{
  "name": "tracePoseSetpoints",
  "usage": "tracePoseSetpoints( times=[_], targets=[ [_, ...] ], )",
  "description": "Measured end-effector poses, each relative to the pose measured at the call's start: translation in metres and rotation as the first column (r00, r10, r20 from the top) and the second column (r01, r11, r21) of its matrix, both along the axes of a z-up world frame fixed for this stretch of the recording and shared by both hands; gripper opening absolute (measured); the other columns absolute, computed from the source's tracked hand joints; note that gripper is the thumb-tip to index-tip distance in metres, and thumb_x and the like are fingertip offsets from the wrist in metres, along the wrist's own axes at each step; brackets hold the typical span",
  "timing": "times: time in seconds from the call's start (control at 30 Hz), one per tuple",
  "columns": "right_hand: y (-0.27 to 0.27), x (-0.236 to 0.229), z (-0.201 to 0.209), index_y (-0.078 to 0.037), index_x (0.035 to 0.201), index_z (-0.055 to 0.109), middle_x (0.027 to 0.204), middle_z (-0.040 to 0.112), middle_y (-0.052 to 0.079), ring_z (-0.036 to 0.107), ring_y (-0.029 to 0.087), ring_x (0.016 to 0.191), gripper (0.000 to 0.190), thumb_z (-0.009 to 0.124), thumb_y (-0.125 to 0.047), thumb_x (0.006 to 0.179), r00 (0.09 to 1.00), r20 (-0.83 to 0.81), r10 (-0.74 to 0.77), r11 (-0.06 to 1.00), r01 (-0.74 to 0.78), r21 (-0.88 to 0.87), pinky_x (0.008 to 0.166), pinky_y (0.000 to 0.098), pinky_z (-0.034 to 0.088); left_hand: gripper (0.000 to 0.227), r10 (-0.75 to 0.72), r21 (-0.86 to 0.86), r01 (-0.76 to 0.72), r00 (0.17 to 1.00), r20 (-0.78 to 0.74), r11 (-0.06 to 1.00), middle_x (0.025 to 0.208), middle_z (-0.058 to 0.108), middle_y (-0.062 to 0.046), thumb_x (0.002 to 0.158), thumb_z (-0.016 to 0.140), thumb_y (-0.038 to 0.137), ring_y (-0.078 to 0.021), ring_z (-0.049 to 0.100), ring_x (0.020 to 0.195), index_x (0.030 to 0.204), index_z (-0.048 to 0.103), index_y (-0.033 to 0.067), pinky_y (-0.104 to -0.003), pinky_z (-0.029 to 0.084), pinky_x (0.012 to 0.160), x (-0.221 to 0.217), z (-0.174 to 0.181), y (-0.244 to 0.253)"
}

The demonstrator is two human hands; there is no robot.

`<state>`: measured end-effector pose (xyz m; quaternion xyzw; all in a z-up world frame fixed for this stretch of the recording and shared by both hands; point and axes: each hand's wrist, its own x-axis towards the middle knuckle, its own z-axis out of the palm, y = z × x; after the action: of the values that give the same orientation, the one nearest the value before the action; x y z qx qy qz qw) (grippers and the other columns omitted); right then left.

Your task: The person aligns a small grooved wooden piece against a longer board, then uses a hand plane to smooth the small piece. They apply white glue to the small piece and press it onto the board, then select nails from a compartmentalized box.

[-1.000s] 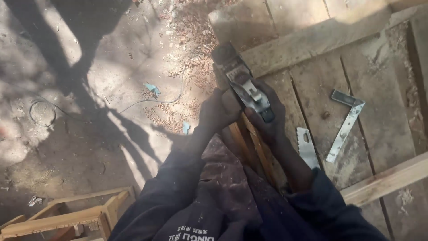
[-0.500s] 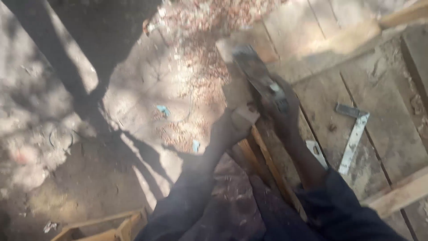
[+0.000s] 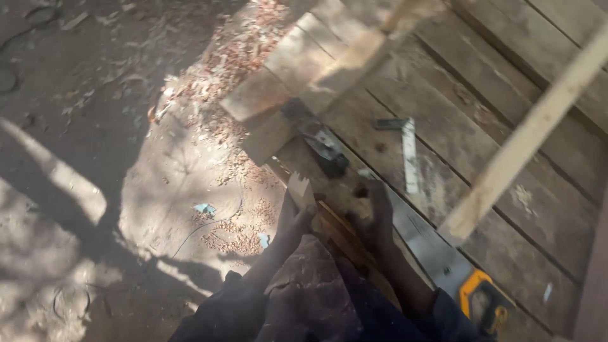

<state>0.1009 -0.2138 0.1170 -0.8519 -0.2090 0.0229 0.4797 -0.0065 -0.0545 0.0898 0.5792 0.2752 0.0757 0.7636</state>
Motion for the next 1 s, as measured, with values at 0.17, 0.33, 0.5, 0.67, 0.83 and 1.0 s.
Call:
tracePoseSetpoints(
  times=[0.17, 0.33, 0.5, 0.67, 0.83, 1.0],
  targets=[
    [-0.09, -0.074, 0.051, -0.019, 0.133, 0.063, 0.106, 0.064, 0.003, 0.071, 0.026, 0.094, 0.057, 0.082, -0.041, 0.084, 0.992, 0.0, 0.126, 0.992, -0.126, -0.013, 0.082, 0.0376, 0.062, 0.101, -0.281, 0.012, 0.344, 0.786, -0.551, 0.939, 0.125, 0.068, -0.028, 0.072, 0.049, 0.085, -0.0403, 0.067, 0.12, 0.162, 0.02, 0.0475, -0.053, 0.048, 0.109, -0.006, 0.154, -0.104],
    [-0.238, -0.113, 0.089, -0.015, 0.13, 0.067, 0.11, 0.064, 0.006, 0.071, 0.029, 0.097, 0.04, 0.073, -0.036, 0.096, 0.995, 0.056, -0.085, 0.993, 0.089, -0.073, 0.078, 0.0382, 0.062, 0.066, -0.454, 0.161, 0.456, 0.89, -0.049, 0.875, 0.128, 0.067, -0.015, 0.092, 0.063, 0.035, -0.0299, 0.074, 0.098, 0.151, 0.038, 0.0185, -0.048, 0.057, 0.09, -0.015, 0.104, -0.23],
    [-0.384, -0.147, 0.137, -0.011, 0.129, 0.068, 0.111, 0.065, 0.016, 0.061, 0.044, 0.107, 0.034, 0.066, -0.023, 0.097, 0.993, 0.082, 0.088, 0.969, -0.067, -0.236, 0.091, 0.0527, 0.052, 0.107, -0.676, -0.2, 0.662, 0.737, 0.002, 0.722, 0.117, 0.076, -0.012, 0.085, 0.008, 0.085, -0.0249, 0.076, 0.097, 0.13, 0.065, 0.0064, -0.045, 0.062, 0.087, -0.022, 0.111, -0.296],
    [-0.448, -0.159, 0.16, -0.011, 0.123, 0.072, 0.112, 0.068, 0.019, 0.06, 0.048, 0.11, 0.031, 0.068, -0.017, 0.093, 0.966, 0.033, 0.255, 0.944, -0.241, -0.228, 0.093, 0.0577, 0.051, 0.053, -0.991, 0.128, 0.987, 0.106, -0.084, 0.095, 0.124, 0.067, -0.032, 0.083, 0.075, 0.034, -0.0506, 0.058, 0.129, 0.118, 0.069, -0.0056, -0.066, 0.045, 0.103, -0.028, 0.17, -0.358],
    [-0.466, -0.158, 0.168, -0.013, 0.118, 0.075, 0.112, 0.069, 0.017, 0.065, 0.043, 0.107, 0.032, 0.077, -0.021, 0.087, 0.987, 0.15, 0.053, 0.991, -0.033, -0.128, 0.091, 0.0529, 0.055, 0.051, -0.995, 0.039, 0.994, 0.097, 0.016, 0.097, 0.111, 0.068, -0.017, 0.079, 0.084, 0.028, -0.032, 0.063, 0.112, 0.118, 0.063, 0.0034, -0.047, 0.047, 0.093, -0.013, 0.152, -0.401],
    [-0.531, -0.123, 0.18, -0.015, 0.118, 0.076, 0.116, 0.069, 0.012, 0.066, 0.032, 0.111, 0.032, 0.079, -0.013, 0.087, 0.928, 0.174, -0.33, 0.941, 0.338, -0.018, 0.093, 0.0426, 0.055, 0.046, -0.951, -0.233, 0.952, 0.244, 0.191, 0.198, 0.102, 0.067, -0.019, 0.082, 0.081, 0.032, -0.0317, 0.068, 0.1, 0.113, 0.062, 0.0049, -0.043, 0.048, 0.085, 0.01, 0.14, -0.408]
  ],
)
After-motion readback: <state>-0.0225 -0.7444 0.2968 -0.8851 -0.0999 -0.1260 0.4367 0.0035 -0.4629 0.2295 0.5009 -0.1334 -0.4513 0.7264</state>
